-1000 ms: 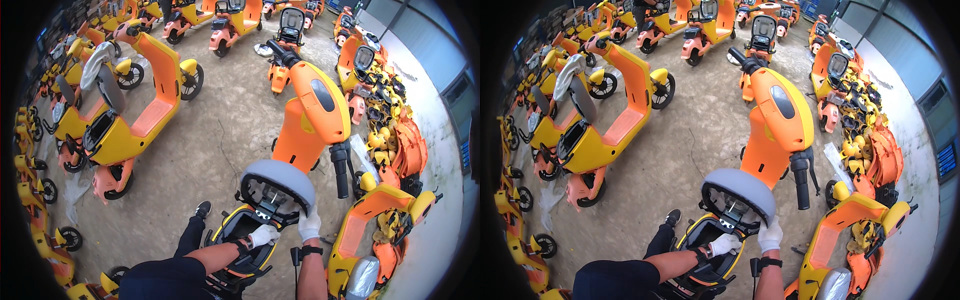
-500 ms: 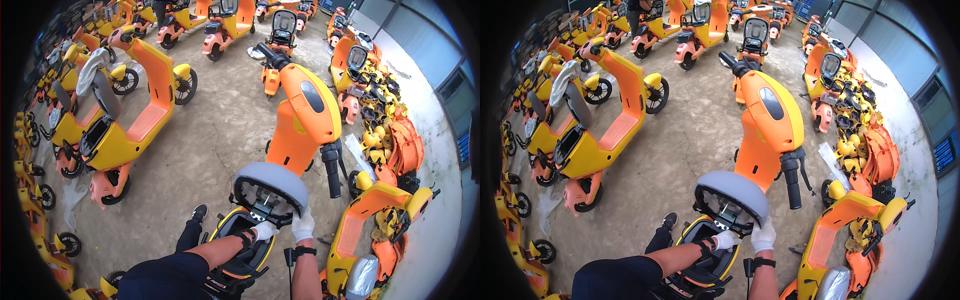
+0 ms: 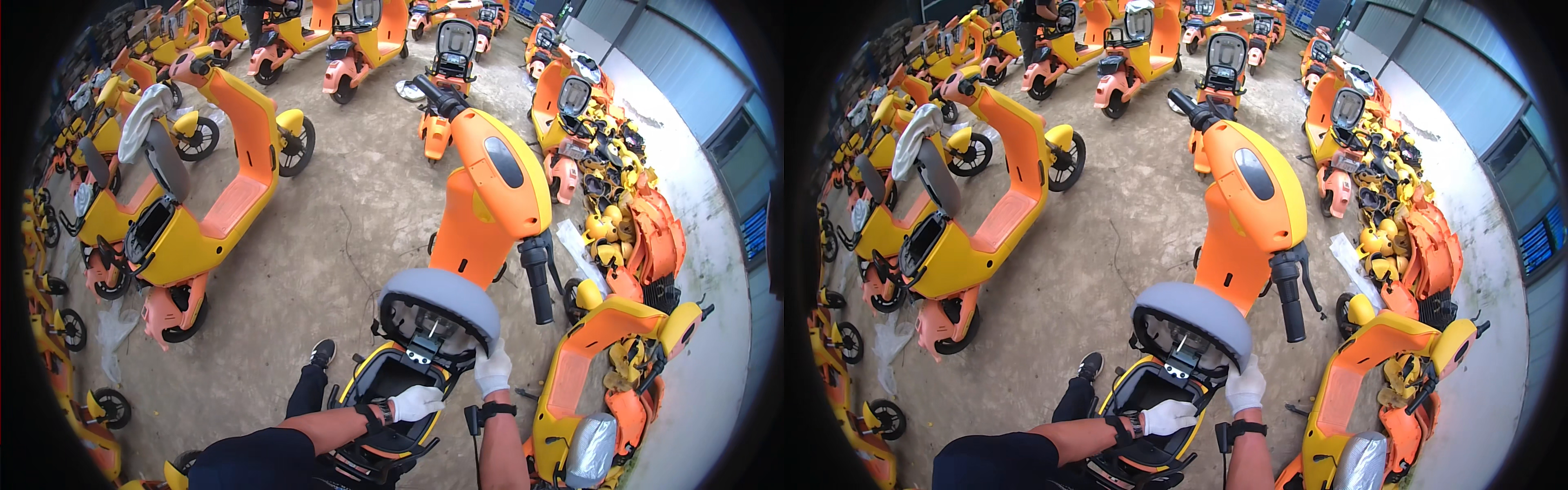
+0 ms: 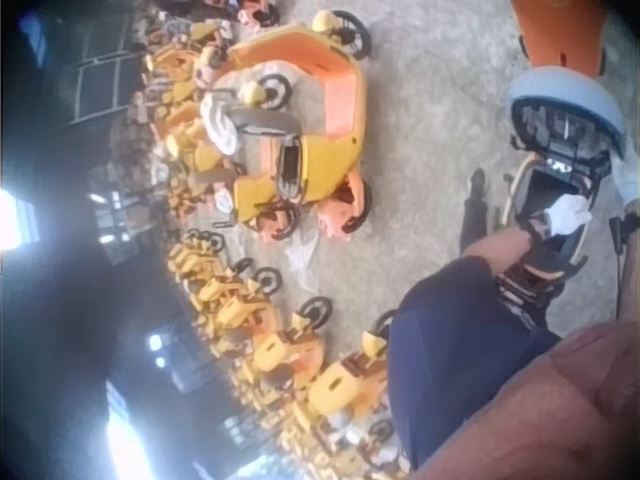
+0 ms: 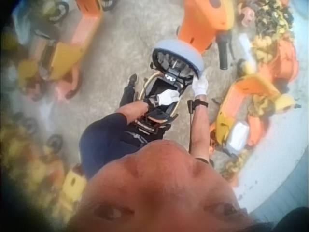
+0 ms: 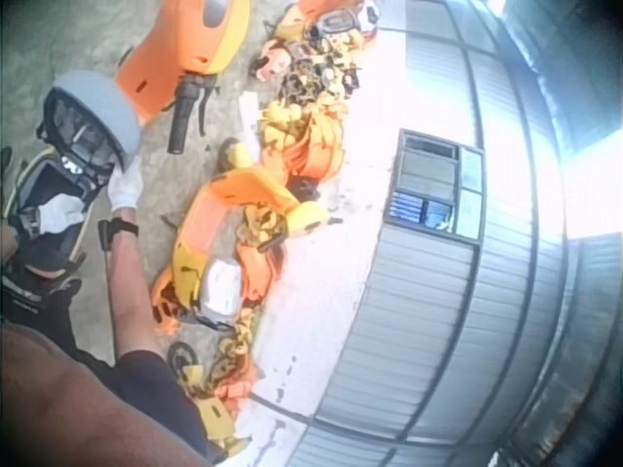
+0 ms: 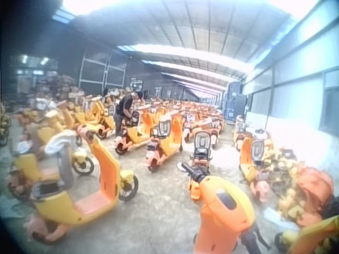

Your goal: The person works on the seat and internal components of an orange electric scooter while wearing gloves.

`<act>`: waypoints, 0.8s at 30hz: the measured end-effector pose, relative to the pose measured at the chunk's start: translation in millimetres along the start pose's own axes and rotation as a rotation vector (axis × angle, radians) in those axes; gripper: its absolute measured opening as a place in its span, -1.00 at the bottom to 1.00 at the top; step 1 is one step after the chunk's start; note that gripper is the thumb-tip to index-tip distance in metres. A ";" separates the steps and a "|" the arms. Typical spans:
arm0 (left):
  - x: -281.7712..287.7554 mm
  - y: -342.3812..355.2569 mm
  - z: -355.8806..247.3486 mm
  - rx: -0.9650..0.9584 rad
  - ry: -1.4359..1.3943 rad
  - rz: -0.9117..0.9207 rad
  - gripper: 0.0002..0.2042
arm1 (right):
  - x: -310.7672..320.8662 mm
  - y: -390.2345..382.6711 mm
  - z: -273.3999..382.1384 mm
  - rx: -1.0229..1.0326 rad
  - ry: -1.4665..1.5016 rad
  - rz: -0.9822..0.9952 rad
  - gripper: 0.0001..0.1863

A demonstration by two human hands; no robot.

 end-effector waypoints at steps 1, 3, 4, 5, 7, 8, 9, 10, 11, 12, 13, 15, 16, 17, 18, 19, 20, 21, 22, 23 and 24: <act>1.0 0.7 -1.8 -0.009 -0.002 0.001 -0.68 | -2.3 -0.4 -4.9 0.005 0.013 -0.009 -0.68; -0.1 -1.6 -7.2 -0.131 0.066 0.045 -0.68 | -1.2 -0.7 -3.2 0.008 0.027 -0.015 -0.68; -0.4 -4.8 -9.6 -0.114 0.068 0.038 -0.71 | 0.9 -0.2 2.8 -0.010 0.017 -0.001 -0.67; 0.2 -4.9 -6.8 -0.111 0.069 0.040 -0.71 | 2.0 -0.4 4.9 -0.029 0.006 0.013 -0.66; 2.6 2.4 8.5 -0.029 0.184 0.110 -0.73 | -3.2 -0.1 -3.1 -0.012 0.024 0.004 -0.65; 1.2 9.4 18.4 0.165 0.069 0.103 -0.73 | -4.3 0.4 -5.5 0.007 0.042 -0.001 -0.64; 1.2 14.3 21.3 0.423 -0.174 0.074 -0.73 | -4.6 0.5 -4.5 0.006 0.048 -0.001 -0.64; -1.1 18.8 21.4 0.499 -0.247 0.067 -0.74 | -4.5 0.4 -3.2 -0.004 0.048 0.010 -0.63; -3.1 22.3 21.9 0.575 -0.321 0.058 -0.75 | -4.8 0.4 -1.7 -0.013 0.047 0.021 -0.63; -6.1 22.5 18.5 0.578 -0.308 0.026 -0.73 | -4.1 0.9 -1.7 -0.011 0.051 0.019 -0.63; -12.4 19.1 17.7 0.538 -0.328 0.040 -0.72 | -3.8 0.7 -1.8 -0.006 0.045 0.021 -0.63; -17.9 11.7 10.2 0.258 -0.159 0.078 -0.73 | -4.4 1.2 -3.0 -0.004 0.043 0.024 -0.62; -16.5 5.5 8.6 0.200 -0.110 0.051 -0.72 | -4.7 1.4 -5.0 -0.004 0.011 0.021 -0.62; -11.8 -0.4 4.2 -0.002 0.046 0.062 -0.69 | -4.7 1.8 -7.0 -0.004 -0.022 0.019 -0.62; -6.8 -10.2 2.0 -0.042 0.039 0.068 -0.68 | -5.6 1.4 -5.3 -0.004 -0.014 0.025 -0.62; -3.5 -17.5 0.0 -0.082 0.031 0.074 -0.67 | -4.3 1.2 -3.2 -0.011 0.001 0.019 -0.63; -1.9 -15.3 10.4 -0.064 0.092 0.120 -0.65 | -2.9 0.8 -1.7 -0.019 0.016 0.013 -0.63; 0.7 -15.4 5.5 -0.062 0.097 0.119 -0.65 | -0.4 1.0 -1.2 -0.019 0.021 0.014 -0.63; 2.4 -15.9 -4.2 -0.082 0.085 0.113 -0.66 | 1.9 1.1 -1.3 -0.020 0.009 0.017 -0.63; 3.0 -15.4 -10.3 -0.102 0.073 0.107 -0.67 | 2.6 1.5 -1.6 -0.020 -0.004 0.020 -0.63; 4.1 -16.1 -10.2 -0.115 0.068 0.108 -0.67 | 1.1 0.8 0.9 -0.018 0.006 0.012 -0.63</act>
Point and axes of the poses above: each hand's wrist, its own y-axis towards the middle knuckle, its own x-axis out of the back of the hand, z = x × y, the point moved 4 cm from there along y, towards the middle knuckle, and after that the axes turned 15 degrees about -z, right-handed, at the moved point
